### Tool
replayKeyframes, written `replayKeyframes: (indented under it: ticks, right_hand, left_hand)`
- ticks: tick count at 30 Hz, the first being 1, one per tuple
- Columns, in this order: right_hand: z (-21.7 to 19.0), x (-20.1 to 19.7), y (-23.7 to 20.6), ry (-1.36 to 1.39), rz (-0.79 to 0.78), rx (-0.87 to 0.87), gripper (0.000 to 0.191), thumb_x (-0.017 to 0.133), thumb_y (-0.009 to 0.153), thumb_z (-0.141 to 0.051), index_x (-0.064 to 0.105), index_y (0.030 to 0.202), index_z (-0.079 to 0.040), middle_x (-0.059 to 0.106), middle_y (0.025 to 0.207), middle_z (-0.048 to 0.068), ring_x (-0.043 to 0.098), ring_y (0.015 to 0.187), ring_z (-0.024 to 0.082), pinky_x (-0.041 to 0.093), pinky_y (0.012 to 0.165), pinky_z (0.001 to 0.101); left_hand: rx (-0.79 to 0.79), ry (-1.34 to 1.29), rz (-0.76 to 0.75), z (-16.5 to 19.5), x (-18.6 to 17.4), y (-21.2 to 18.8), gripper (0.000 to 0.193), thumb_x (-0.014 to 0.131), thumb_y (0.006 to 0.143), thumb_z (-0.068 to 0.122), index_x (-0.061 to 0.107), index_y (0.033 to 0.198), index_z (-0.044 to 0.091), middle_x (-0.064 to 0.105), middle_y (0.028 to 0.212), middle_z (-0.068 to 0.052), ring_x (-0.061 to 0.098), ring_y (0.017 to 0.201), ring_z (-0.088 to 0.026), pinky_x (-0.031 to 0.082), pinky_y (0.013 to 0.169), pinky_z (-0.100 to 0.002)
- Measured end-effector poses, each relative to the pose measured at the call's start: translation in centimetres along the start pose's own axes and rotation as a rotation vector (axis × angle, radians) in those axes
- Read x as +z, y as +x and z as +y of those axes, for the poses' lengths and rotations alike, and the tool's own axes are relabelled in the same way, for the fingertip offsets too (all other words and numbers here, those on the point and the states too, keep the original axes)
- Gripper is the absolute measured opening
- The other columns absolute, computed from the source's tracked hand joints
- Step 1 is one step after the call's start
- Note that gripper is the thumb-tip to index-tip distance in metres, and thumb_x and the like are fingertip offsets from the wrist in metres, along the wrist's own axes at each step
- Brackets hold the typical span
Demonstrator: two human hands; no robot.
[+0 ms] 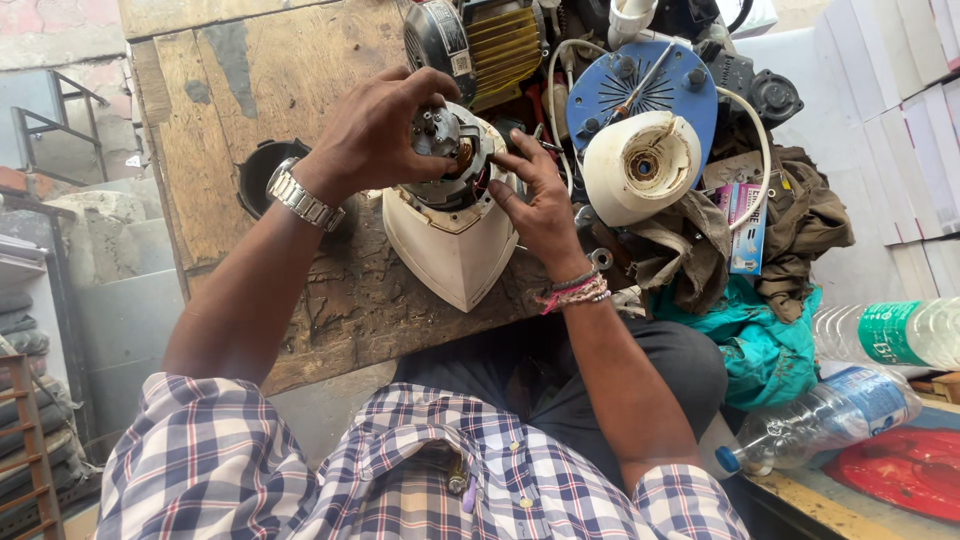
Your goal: The person disassembles a small white appliance, removes the motor and fan assembly, and manipulates the internal wiring. They separate the housing halves, inspect the motor, and reposition components on the workbench.
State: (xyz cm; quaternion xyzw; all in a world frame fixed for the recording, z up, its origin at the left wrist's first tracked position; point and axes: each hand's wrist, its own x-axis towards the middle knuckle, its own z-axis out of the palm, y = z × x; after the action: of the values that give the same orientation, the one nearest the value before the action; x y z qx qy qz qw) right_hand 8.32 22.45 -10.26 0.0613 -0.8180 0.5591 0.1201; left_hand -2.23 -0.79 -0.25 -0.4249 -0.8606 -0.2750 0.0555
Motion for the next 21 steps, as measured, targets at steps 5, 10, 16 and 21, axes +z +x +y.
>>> replayKeyframes:
  ticks: [5,10,16,21]
  right_hand:
    - [-0.8,-0.7,0.9,-0.341,-0.089,-0.167,0.024,0.079,0.091,-0.012,0.079,0.114,-0.019,0.051,0.153,0.017,0.035,0.148,0.041,0.030,0.122,0.0492]
    - [-2.6,-2.1,0.1,-0.574,-0.153,-0.258,0.024,0.079,0.088,-0.017,0.082,0.111,-0.022,0.051,0.154,0.017,0.037,0.149,0.042,0.031,0.121,0.0508]
    - [-3.7,0.7,-1.2,-0.459,-0.017,-0.256,0.022,0.085,0.088,-0.027,0.079,0.105,-0.014,0.056,0.144,0.020,0.045,0.143,0.039,0.039,0.117,0.0495]
    - [-3.4,1.3,-1.1,-0.324,0.069,-0.255,0.037,0.081,0.093,-0.023,0.063,0.119,-0.003,0.063,0.135,0.014,0.052,0.142,0.035,0.045,0.116,0.0469]
  left_hand:
    - [-0.020,0.010,-0.011,0.3,-0.2,0.0,0.067,0.091,0.073,0.034,0.059,0.128,0.015,0.076,0.108,-0.007,0.068,0.106,-0.027,0.054,0.075,-0.040]
    - [-0.003,0.006,0.000,0.2,0.0,0.0,0.066,0.092,0.075,0.035,0.058,0.128,0.014,0.075,0.110,-0.010,0.068,0.105,-0.026,0.054,0.074,-0.039]
    - [0.019,0.024,0.038,0.0,0.4,0.3,0.068,0.092,0.074,0.036,0.057,0.127,0.013,0.075,0.109,-0.011,0.069,0.102,-0.029,0.054,0.077,-0.043]
    - [0.007,0.000,0.053,0.0,0.4,0.3,0.068,0.090,0.073,0.035,0.057,0.128,0.013,0.075,0.112,-0.011,0.070,0.102,-0.028,0.055,0.077,-0.041]
